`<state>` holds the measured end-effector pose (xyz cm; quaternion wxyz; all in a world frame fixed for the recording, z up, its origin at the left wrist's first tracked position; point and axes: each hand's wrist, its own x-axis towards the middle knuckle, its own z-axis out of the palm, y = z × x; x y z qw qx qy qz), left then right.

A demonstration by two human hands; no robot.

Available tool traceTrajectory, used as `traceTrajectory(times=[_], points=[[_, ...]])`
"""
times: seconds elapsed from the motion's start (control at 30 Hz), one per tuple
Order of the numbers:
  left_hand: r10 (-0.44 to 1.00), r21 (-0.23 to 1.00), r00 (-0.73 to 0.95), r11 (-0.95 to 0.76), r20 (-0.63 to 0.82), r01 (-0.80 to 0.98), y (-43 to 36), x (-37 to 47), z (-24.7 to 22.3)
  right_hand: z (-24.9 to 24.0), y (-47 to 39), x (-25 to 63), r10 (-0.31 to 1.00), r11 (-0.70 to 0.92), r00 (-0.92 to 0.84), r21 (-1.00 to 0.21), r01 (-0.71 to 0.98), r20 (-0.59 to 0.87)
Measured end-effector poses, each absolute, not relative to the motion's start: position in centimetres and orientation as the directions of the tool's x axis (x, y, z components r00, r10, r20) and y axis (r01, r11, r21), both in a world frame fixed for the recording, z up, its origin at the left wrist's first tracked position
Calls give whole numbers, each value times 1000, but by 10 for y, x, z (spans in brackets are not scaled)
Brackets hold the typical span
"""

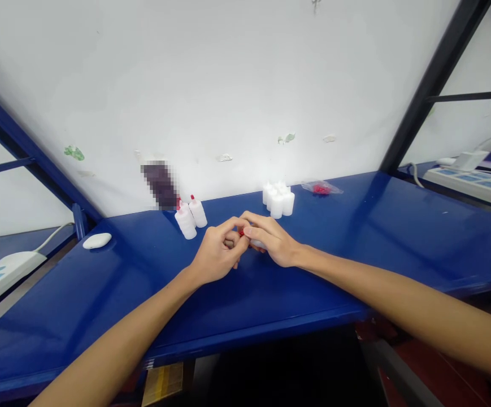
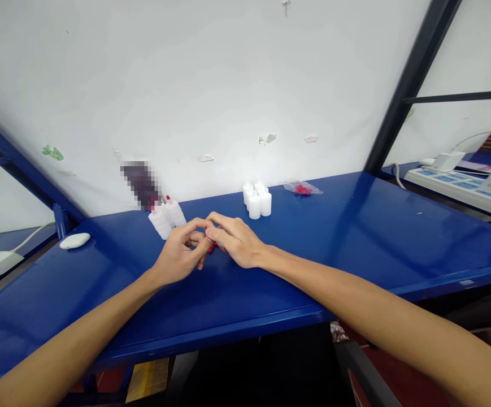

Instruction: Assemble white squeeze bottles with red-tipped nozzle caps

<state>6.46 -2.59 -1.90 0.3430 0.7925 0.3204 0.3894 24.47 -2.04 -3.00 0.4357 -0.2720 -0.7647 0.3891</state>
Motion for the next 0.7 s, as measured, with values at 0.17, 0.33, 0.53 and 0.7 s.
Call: traceTrajectory(times=[0.17, 0.33, 0.53, 0.7], points=[[810, 594, 378, -587, 449, 550, -4, 19, -4, -27, -16, 250, 791, 589, -428, -732, 341, 438], [835, 208, 382, -486, 395, 849, 12, -13, -12, -27, -16, 250, 772, 627, -437, -666, 403, 462], [818, 177, 330, -455, 472, 873, 4, -4, -16, -26, -18, 247, 764, 636, -424, -676, 372, 486], [737, 213, 480, -626, 476, 751, -7, 14, -23, -27, -15, 250, 767, 641, -423, -614, 460, 483]])
